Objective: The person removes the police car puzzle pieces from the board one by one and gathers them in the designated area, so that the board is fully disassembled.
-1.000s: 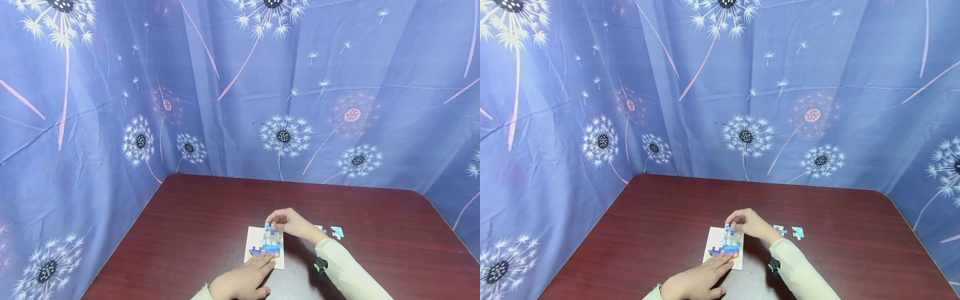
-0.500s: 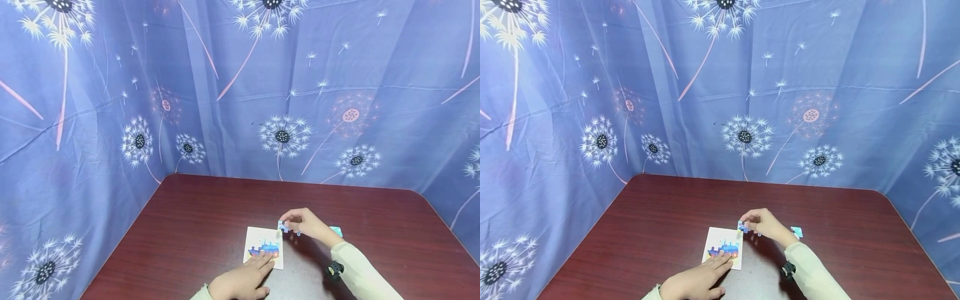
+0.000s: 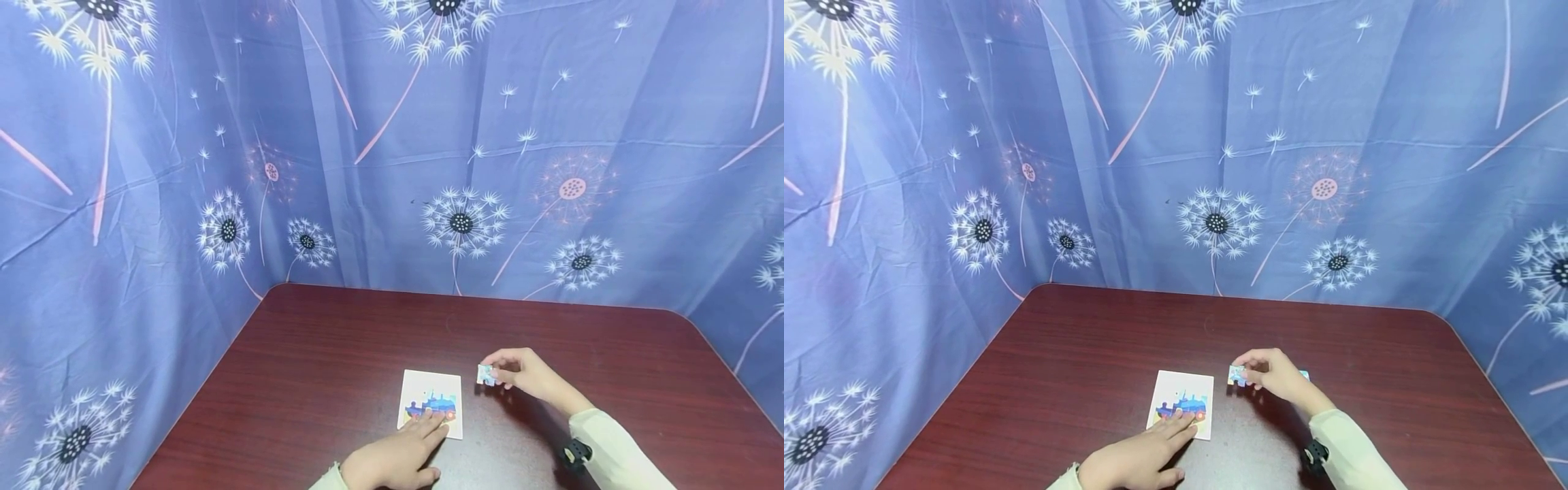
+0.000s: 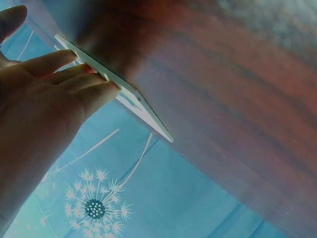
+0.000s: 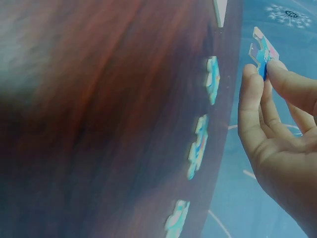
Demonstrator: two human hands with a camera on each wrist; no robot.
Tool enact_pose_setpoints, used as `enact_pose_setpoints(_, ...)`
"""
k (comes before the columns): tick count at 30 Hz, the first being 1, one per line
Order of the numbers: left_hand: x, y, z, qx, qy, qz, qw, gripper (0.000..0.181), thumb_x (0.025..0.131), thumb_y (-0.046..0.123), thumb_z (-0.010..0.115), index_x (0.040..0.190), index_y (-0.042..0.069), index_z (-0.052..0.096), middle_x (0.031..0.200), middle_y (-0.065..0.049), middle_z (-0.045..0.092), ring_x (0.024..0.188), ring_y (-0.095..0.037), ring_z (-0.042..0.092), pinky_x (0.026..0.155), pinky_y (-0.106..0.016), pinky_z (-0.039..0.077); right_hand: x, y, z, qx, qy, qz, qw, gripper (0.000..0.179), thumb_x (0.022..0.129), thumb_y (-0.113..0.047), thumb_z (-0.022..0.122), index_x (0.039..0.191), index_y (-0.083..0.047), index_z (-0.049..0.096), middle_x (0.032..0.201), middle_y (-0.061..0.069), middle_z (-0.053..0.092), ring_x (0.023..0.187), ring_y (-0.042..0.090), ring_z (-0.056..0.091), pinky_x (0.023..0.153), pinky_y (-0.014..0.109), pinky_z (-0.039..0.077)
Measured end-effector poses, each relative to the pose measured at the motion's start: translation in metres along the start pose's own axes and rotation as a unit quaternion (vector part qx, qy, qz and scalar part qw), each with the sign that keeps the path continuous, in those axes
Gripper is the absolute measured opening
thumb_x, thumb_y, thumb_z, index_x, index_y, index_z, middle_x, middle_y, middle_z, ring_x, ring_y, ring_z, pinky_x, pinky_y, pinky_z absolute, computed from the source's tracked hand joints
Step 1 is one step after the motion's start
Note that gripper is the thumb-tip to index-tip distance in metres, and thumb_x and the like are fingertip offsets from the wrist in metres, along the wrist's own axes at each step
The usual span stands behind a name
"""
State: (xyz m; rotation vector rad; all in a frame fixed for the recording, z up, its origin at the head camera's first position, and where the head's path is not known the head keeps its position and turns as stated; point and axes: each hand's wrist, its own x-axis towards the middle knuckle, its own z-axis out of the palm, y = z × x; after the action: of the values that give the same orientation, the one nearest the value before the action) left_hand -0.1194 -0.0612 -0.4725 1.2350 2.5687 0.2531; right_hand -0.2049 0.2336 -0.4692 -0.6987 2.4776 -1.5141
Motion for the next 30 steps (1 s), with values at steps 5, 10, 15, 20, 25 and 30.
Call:
enact_pose_setpoints(5,-0.001,0.001,-0.002,-0.009,-0.010,-0.002,0.9999,0.064,0.094,0.033,0.058,0.147,0.006,0.036,0.155,-0.011,0.029,0.144,-0.024,0.024,0.113,-0.038,0.027,-0.009,0.006,-0.001,0.007,-0.014,-0.002,0.9999,0.021,0.090,0.003,0.061,0.110,0.009,0.064,0.087,0.017,0.064,0.064,0.023,0.063,0.058,0.035,0.055)
enact_pose_setpoints(10,-0.001,0.002,-0.004,-0.008,-0.010,0.000,0.9999,0.064,0.094,0.033,0.058,0.147,0.005,0.036,0.155,-0.011,0.030,0.144,-0.024,0.024,0.114,-0.038,0.027,-0.014,0.011,0.002,0.026,-0.020,0.015,0.9994,0.018,0.088,0.003,0.063,0.105,0.009,0.064,0.085,0.016,0.063,0.065,0.018,0.062,0.057,0.033,0.055)
enact_pose_setpoints(15,-0.001,0.002,-0.004,-0.009,-0.010,0.003,0.9999,0.064,0.094,0.032,0.058,0.147,0.005,0.036,0.155,-0.012,0.029,0.144,-0.024,0.024,0.114,-0.038,0.027,-0.017,0.016,0.007,0.046,-0.019,0.022,0.9985,0.015,0.085,0.004,0.065,0.098,0.012,0.061,0.080,0.016,0.064,0.062,0.013,0.059,0.054,0.031,0.054)
enact_pose_setpoints(20,-0.001,0.001,-0.003,-0.010,-0.015,0.003,0.9998,0.065,0.094,0.033,0.057,0.148,0.005,0.035,0.155,-0.012,0.029,0.144,-0.022,0.024,0.113,-0.038,0.027,-0.019,0.017,0.011,0.046,-0.007,0.030,0.9985,0.012,0.083,0.006,0.065,0.093,0.011,0.062,0.077,0.016,0.063,0.059,0.010,0.055,0.051,0.028,0.051)
enact_pose_setpoints(25,-0.001,0.000,-0.003,-0.013,-0.018,0.001,0.9998,0.065,0.094,0.033,0.057,0.148,0.005,0.035,0.155,-0.011,0.028,0.144,-0.022,0.023,0.114,-0.038,0.027,-0.019,0.017,0.011,0.030,0.000,0.032,0.9990,0.009,0.082,0.007,0.064,0.091,0.009,0.064,0.076,0.013,0.063,0.057,0.007,0.052,0.048,0.027,0.049)
enact_pose_setpoints(30,0.000,0.000,-0.002,-0.006,-0.015,-0.003,0.9999,0.064,0.094,0.034,0.057,0.148,0.007,0.036,0.155,-0.010,0.029,0.144,-0.023,0.024,0.113,-0.038,0.028,-0.017,0.017,0.012,-0.001,0.011,0.038,0.9992,0.008,0.082,0.005,0.065,0.091,0.006,0.066,0.075,0.008,0.063,0.054,0.007,0.051,0.049,0.025,0.048)
